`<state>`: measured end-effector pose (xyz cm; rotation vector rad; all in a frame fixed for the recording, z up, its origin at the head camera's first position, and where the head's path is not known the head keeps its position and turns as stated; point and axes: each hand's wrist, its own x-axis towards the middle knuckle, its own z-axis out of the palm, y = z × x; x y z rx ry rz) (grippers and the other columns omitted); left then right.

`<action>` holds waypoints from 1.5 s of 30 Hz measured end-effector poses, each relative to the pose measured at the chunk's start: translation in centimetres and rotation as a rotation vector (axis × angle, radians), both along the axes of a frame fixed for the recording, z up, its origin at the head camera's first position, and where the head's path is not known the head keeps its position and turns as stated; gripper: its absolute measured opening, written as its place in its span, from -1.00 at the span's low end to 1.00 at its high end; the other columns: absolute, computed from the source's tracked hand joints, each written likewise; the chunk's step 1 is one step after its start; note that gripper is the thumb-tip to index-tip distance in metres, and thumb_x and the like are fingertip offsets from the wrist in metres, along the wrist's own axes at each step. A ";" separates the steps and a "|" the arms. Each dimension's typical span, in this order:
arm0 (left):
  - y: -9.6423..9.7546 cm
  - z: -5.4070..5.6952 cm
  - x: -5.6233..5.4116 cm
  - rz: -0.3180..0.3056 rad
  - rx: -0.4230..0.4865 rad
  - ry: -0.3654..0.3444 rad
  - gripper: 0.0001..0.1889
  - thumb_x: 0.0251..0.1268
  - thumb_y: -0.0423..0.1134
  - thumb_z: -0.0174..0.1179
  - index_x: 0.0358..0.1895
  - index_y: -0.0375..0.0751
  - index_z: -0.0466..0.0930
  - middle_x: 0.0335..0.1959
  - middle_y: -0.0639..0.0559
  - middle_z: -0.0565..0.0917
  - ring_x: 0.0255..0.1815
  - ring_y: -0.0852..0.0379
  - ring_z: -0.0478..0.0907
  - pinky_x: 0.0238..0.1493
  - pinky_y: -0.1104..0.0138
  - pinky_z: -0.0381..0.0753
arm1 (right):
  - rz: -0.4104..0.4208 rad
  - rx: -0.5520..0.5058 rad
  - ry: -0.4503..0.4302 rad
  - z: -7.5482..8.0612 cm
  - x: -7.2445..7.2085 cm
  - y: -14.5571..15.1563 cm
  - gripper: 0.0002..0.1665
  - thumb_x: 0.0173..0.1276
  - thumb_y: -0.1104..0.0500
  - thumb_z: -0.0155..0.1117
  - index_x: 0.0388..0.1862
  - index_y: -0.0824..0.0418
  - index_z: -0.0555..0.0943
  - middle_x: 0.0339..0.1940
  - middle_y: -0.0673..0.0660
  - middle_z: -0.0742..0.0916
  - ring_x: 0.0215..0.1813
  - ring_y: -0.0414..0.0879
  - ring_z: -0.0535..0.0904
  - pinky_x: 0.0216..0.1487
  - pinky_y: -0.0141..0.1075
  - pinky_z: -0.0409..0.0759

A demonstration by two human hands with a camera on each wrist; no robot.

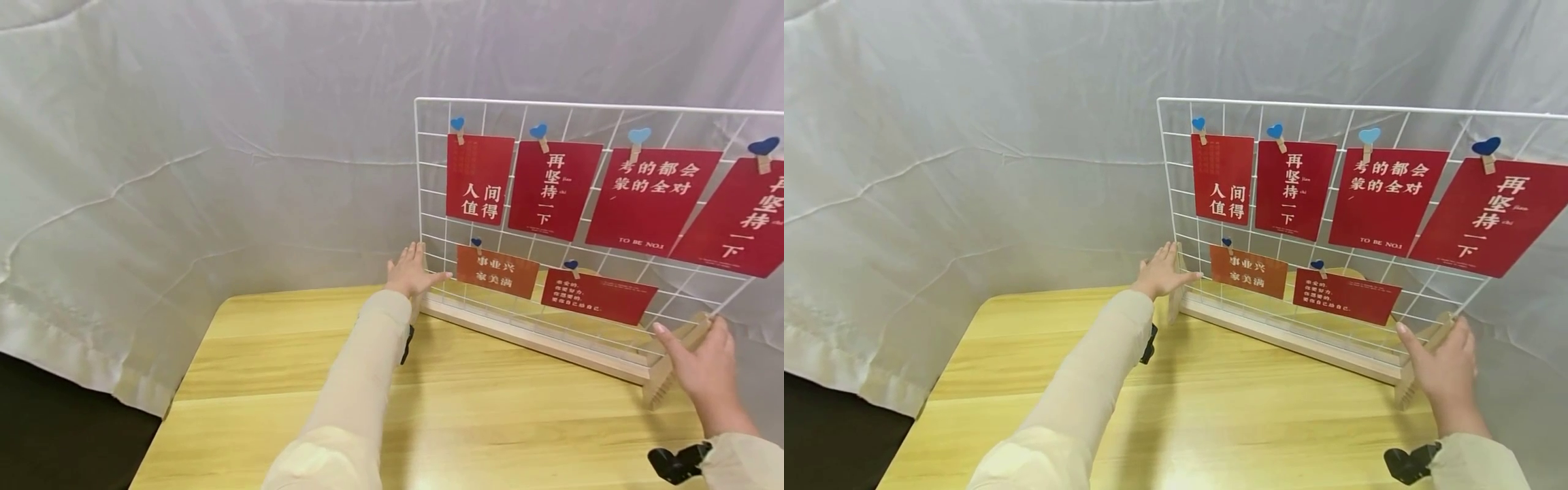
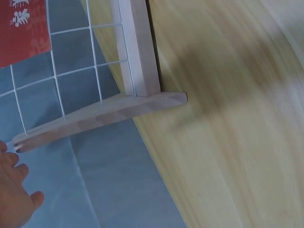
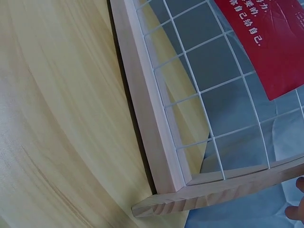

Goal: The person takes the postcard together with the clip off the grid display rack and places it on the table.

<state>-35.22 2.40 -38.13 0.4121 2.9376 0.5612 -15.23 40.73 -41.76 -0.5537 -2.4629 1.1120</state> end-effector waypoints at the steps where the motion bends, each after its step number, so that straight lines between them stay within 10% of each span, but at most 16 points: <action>1: 0.1 0.0 0.0 -0.001 0.004 -0.003 -0.02 -0.05 0.39 -0.10 0.35 -0.09 -0.27 0.36 0.00 -0.17 0.33 0.03 -0.23 0.21 0.00 -0.30 | -0.005 -0.003 0.007 0.0 0.0 0.0 0.00 0.19 -0.03 0.08 0.27 0.46 -0.26 0.18 0.60 -0.02 0.17 0.47 -0.11 0.09 0.26 -0.13; 12: 0.6 0.1 -0.2 -0.006 0.018 -0.008 -0.03 -0.03 0.36 -0.07 0.35 -0.07 -0.29 0.36 0.01 -0.18 0.33 0.06 -0.24 0.22 0.01 -0.29 | 0.010 0.041 0.046 0.4 0.3 0.2 -0.07 0.20 0.00 0.08 0.23 0.54 -0.15 0.15 0.58 0.05 0.13 0.46 -0.01 0.10 0.24 -0.09; 22: 0.6 -0.3 -0.4 -0.038 -0.063 0.047 -0.05 -0.02 0.34 -0.06 0.35 -0.08 -0.25 0.35 0.00 -0.11 0.33 0.06 -0.18 0.23 0.04 -0.22 | 0.059 0.212 -0.116 -0.3 1.2 0.7 0.11 0.21 -0.15 0.00 0.24 0.45 -0.44 0.24 0.34 -0.40 0.10 0.56 -0.38 -0.07 0.37 -0.30; 45: -0.5 -0.4 0.0 -0.085 -0.168 0.113 -0.03 -0.01 0.37 -0.13 0.34 -0.18 -0.23 0.34 -0.08 -0.10 0.32 0.03 -0.19 0.24 0.12 -0.13 | 0.087 0.375 -0.063 -0.6 0.4 0.4 0.07 0.20 -0.15 0.01 0.25 0.51 -0.31 0.25 0.46 -0.25 0.28 0.24 -0.42 0.08 0.26 -0.33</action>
